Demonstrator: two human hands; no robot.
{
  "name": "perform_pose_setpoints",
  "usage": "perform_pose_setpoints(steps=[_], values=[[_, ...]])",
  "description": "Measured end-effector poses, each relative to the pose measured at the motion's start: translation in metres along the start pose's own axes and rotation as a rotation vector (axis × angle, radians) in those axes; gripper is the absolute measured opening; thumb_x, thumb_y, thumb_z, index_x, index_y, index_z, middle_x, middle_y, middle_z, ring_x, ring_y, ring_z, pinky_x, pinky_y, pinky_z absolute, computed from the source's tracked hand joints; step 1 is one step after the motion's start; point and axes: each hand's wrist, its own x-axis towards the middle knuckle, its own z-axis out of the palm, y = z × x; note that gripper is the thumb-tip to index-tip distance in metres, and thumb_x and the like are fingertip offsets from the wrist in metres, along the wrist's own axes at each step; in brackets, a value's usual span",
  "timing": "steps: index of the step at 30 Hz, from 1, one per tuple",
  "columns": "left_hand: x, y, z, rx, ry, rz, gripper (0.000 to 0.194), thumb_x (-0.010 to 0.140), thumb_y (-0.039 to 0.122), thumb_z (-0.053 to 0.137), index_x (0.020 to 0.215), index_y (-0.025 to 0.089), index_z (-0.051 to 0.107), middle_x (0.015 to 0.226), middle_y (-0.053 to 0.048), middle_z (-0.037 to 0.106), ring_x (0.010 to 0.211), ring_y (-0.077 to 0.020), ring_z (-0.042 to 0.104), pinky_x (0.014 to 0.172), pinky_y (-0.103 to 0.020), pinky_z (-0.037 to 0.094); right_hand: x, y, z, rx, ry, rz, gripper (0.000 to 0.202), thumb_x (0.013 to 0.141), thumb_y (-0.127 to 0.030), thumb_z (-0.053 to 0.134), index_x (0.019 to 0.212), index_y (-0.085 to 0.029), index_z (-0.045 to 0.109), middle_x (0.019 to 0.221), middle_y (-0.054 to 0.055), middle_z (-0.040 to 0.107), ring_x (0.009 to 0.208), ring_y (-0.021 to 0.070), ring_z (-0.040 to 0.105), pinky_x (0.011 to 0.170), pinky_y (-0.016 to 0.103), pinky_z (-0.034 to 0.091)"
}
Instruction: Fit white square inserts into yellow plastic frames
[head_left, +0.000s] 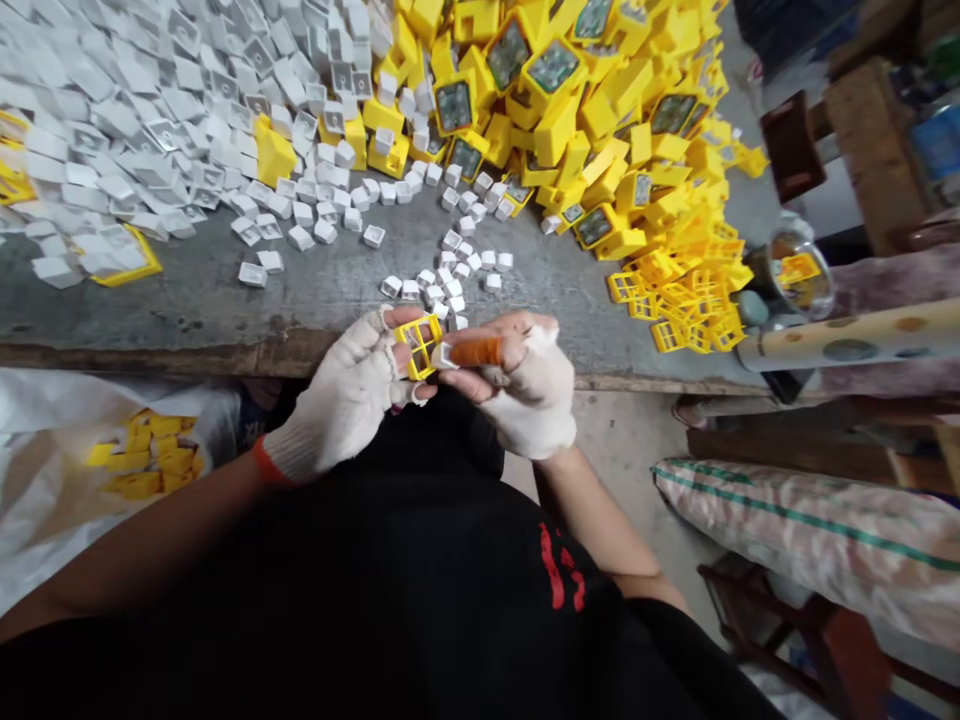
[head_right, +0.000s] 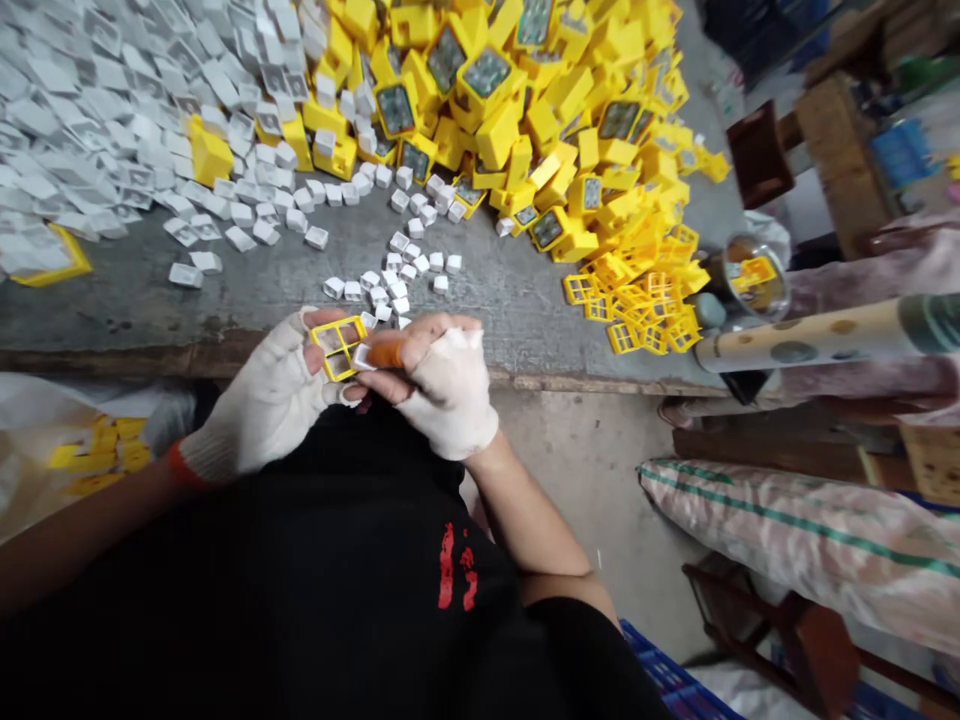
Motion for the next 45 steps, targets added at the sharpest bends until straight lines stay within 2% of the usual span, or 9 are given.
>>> perform_pose_setpoints(steps=[5, 11, 14, 18, 24, 29, 34, 37, 45], values=[[-0.005, -0.007, -0.008, -0.039, -0.078, -0.100, 0.039, 0.079, 0.027, 0.106, 0.109, 0.022, 0.082, 0.113, -0.008, 0.086, 0.089, -0.0222, 0.079, 0.063, -0.026, 0.065, -0.023, -0.010, 0.010, 0.013, 0.055, -0.058, 0.021, 0.114, -0.052, 0.074, 0.113, -0.035, 0.087, 0.105, 0.003, 0.090, 0.094, 0.0285, 0.078, 0.098, 0.051, 0.062], [-0.008, -0.011, -0.019, -0.089, -0.096, -0.215, 0.025, 0.092, 0.024, 0.095, 0.111, 0.016, 0.081, 0.106, -0.012, 0.084, 0.079, -0.0247, 0.080, 0.055, -0.028, 0.063, -0.033, -0.008, 0.002, 0.079, -0.044, -0.211, 0.031, 0.119, -0.054, 0.065, 0.119, -0.031, 0.085, 0.121, 0.005, 0.092, 0.106, 0.0257, 0.079, 0.097, 0.046, 0.061], [-0.007, -0.009, -0.017, -0.086, -0.004, -0.200, 0.015, 0.103, 0.027, 0.083, 0.112, 0.017, 0.079, 0.102, -0.011, 0.083, 0.076, -0.0254, 0.081, 0.054, -0.029, 0.062, -0.024, 0.014, -0.001, -0.065, -0.056, -0.094, 0.039, 0.120, -0.059, 0.059, 0.132, -0.032, 0.085, 0.134, 0.008, 0.089, 0.116, 0.0293, 0.079, 0.101, 0.049, 0.061], [-0.007, -0.004, -0.009, -0.030, 0.133, -0.184, 0.021, 0.116, 0.029, 0.061, 0.108, 0.015, 0.074, 0.098, -0.011, 0.081, 0.069, -0.0218, 0.077, 0.050, -0.027, 0.057, 0.003, 0.046, 0.008, -0.337, -0.166, 0.129, 0.030, 0.118, -0.041, 0.062, 0.136, -0.033, 0.085, 0.141, 0.010, 0.086, 0.127, 0.0349, 0.075, 0.106, 0.054, 0.056], [-0.009, 0.000, -0.002, -0.040, 0.190, -0.221, 0.029, 0.120, 0.026, 0.048, 0.109, 0.014, 0.072, 0.093, -0.009, 0.078, 0.064, -0.0199, 0.074, 0.047, -0.026, 0.055, 0.017, 0.053, 0.024, -0.363, -0.297, 0.131, 0.029, 0.118, -0.032, 0.059, 0.121, -0.032, 0.088, 0.130, 0.010, 0.086, 0.124, 0.0332, 0.073, 0.107, 0.053, 0.048], [-0.010, -0.001, -0.003, -0.091, 0.159, -0.226, 0.026, 0.119, 0.023, 0.052, 0.107, 0.014, 0.074, 0.089, -0.007, 0.076, 0.063, -0.0208, 0.075, 0.047, -0.027, 0.056, 0.004, 0.039, 0.015, -0.280, -0.184, 0.153, 0.024, 0.114, -0.035, 0.065, 0.121, -0.031, 0.088, 0.123, 0.009, 0.086, 0.118, 0.0330, 0.076, 0.103, 0.052, 0.050], [-0.010, -0.011, -0.012, -0.174, -0.018, -0.222, 0.010, 0.112, 0.020, 0.068, 0.112, 0.016, 0.078, 0.102, -0.011, 0.083, 0.076, -0.0236, 0.081, 0.052, -0.028, 0.063, -0.004, -0.002, 0.014, -0.012, 0.045, -0.038, 0.030, 0.118, -0.049, 0.064, 0.118, -0.031, 0.088, 0.109, 0.007, 0.087, 0.101, 0.0293, 0.078, 0.101, 0.052, 0.057], [-0.013, -0.018, -0.020, -0.225, -0.074, -0.202, 0.006, 0.104, 0.015, 0.079, 0.109, 0.018, 0.080, 0.106, -0.009, 0.085, 0.080, -0.0226, 0.080, 0.056, -0.030, 0.067, -0.010, -0.020, 0.022, 0.010, 0.023, -0.082, 0.036, 0.120, -0.052, 0.059, 0.116, -0.031, 0.089, 0.118, 0.007, 0.089, 0.109, 0.0290, 0.080, 0.102, 0.050, 0.059], [-0.021, -0.007, -0.035, -0.148, 0.064, -0.160, 0.010, 0.109, 0.027, 0.076, 0.114, 0.019, 0.081, 0.101, -0.009, 0.084, 0.076, -0.0258, 0.083, 0.053, -0.029, 0.063, 0.008, 0.016, 0.022, -0.328, -0.127, 0.078, 0.035, 0.118, -0.051, 0.063, 0.138, -0.035, 0.086, 0.144, 0.009, 0.084, 0.133, 0.0360, 0.070, 0.112, 0.058, 0.054]])
